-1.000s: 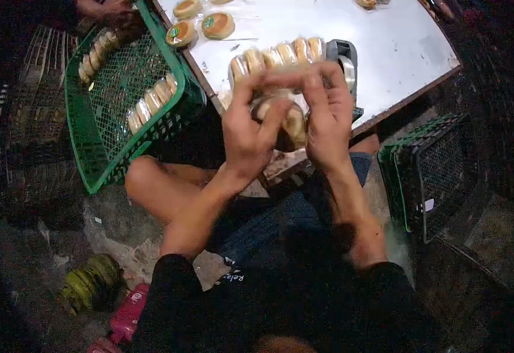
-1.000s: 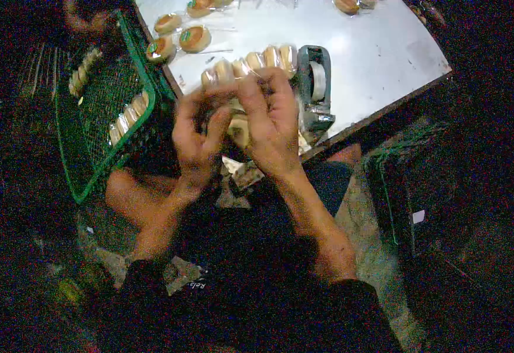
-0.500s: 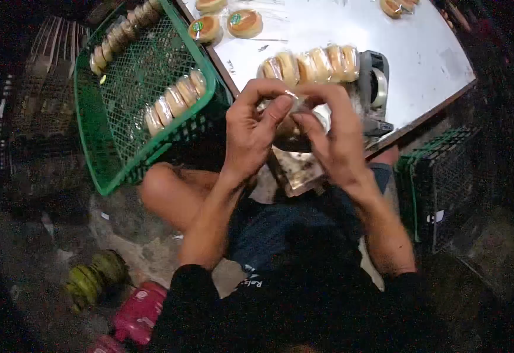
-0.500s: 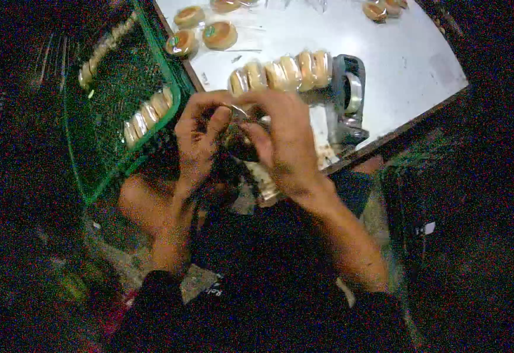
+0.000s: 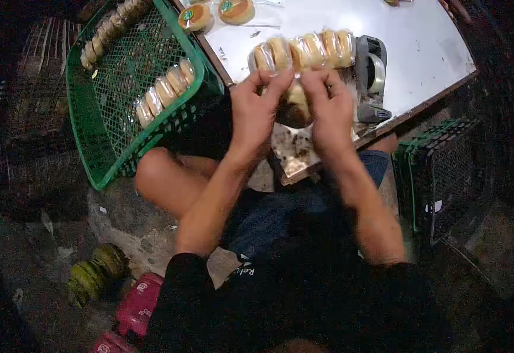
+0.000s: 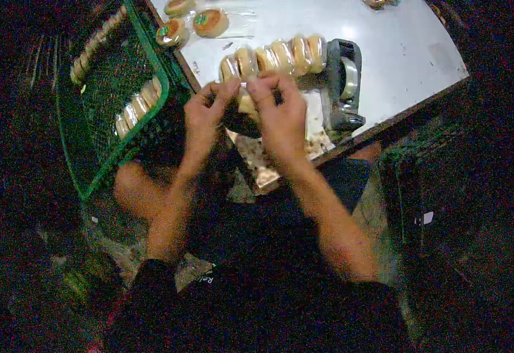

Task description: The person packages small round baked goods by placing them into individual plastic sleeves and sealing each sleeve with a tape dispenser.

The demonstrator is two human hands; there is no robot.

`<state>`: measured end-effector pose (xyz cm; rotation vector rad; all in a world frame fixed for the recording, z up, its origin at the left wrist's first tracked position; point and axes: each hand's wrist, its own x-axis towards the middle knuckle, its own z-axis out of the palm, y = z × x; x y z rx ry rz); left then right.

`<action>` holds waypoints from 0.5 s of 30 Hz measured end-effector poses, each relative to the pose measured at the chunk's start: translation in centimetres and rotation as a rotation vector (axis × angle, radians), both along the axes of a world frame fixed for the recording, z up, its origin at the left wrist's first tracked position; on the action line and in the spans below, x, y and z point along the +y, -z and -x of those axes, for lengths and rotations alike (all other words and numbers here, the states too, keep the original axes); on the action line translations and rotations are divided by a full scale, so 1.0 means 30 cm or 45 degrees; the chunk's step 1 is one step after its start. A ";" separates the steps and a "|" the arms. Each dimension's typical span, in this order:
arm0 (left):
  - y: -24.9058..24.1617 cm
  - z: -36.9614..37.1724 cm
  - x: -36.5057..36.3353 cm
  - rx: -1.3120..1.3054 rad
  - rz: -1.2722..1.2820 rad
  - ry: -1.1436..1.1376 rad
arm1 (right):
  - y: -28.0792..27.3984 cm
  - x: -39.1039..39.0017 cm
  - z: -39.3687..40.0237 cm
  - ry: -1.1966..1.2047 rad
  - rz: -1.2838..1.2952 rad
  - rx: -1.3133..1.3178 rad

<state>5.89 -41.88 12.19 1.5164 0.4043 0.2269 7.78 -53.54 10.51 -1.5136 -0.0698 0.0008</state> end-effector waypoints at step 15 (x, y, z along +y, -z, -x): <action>0.039 -0.035 -0.042 -0.240 0.144 -0.168 | 0.135 -0.518 -0.110 0.285 0.774 0.158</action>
